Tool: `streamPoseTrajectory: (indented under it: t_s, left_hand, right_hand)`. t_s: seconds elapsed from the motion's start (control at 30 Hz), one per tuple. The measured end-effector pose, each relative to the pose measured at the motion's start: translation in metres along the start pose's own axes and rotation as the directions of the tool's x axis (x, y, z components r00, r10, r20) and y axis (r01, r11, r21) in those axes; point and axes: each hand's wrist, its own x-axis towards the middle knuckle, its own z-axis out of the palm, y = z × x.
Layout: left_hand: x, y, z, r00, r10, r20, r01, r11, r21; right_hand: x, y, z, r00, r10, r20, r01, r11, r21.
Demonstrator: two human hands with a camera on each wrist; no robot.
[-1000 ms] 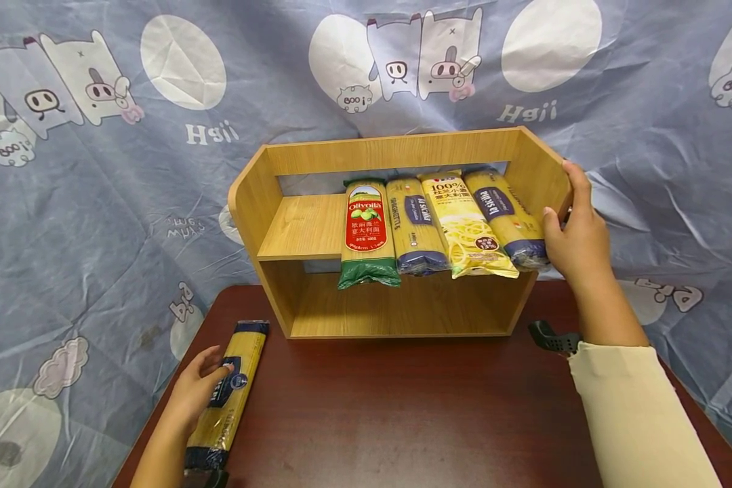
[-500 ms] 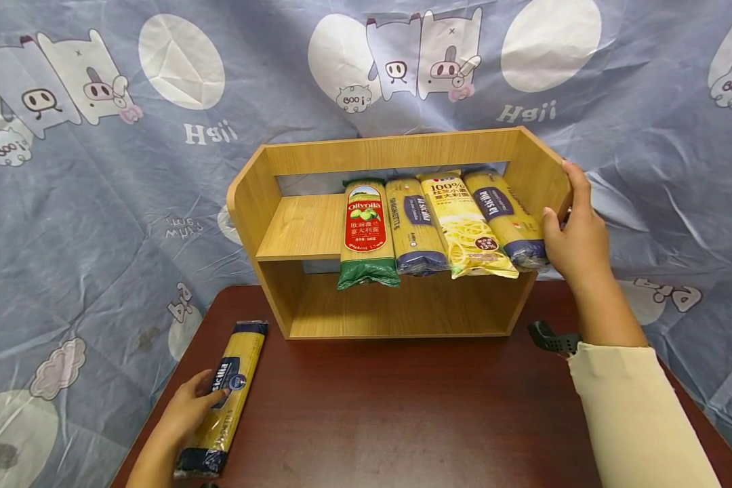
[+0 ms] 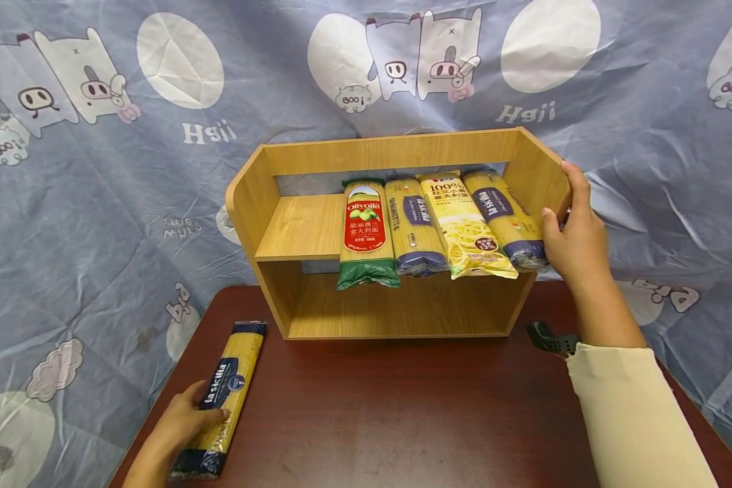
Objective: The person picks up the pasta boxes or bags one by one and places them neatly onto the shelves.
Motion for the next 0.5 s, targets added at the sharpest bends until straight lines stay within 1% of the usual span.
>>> streamPoseTrajectory:
  t_s: [0.1, 0.2, 0.27, 0.37, 0.43, 0.5]
  left_hand:
    - [0.0027, -0.0040, -0.0012, 1.000, -0.005, -0.011, 0.006, 0.997, 0.075]
    - [0.0032, -0.0047, -0.0018, 1.000, -0.009, -0.018, 0.011, 0.993, 0.116]
    - [0.0024, -0.0035, -0.0016, 1.000, -0.017, -0.016, 0.019, 0.992, 0.128]
    - [0.0006, -0.0014, 0.0002, 1.000, -0.026, 0.006, 0.025, 0.996, 0.081]
    - [-0.0001, 0.0000, 0.0024, 0.999, -0.038, 0.029, 0.038, 0.999, -0.006]
    - [-0.0005, 0.0003, 0.0050, 0.998, -0.043, 0.043, 0.047, 0.994, -0.096]
  right_hand:
    - [-0.0003, 0.0000, 0.0003, 1.000, 0.001, 0.001, -0.001, 1.000, 0.002]
    - [-0.0006, 0.0008, 0.0003, 1.000, 0.003, 0.003, -0.003, 1.000, 0.003]
    - [-0.0008, 0.0015, 0.0002, 1.000, 0.005, 0.003, -0.005, 1.000, 0.001]
    - [-0.0011, 0.0019, -0.0001, 1.000, 0.004, -0.001, -0.004, 1.000, -0.003]
    - [-0.0009, 0.0016, -0.0002, 1.000, 0.001, -0.003, -0.001, 1.000, -0.003]
    - [-0.0006, 0.0012, -0.0004, 1.000, -0.004, -0.005, 0.004, 1.000, -0.003]
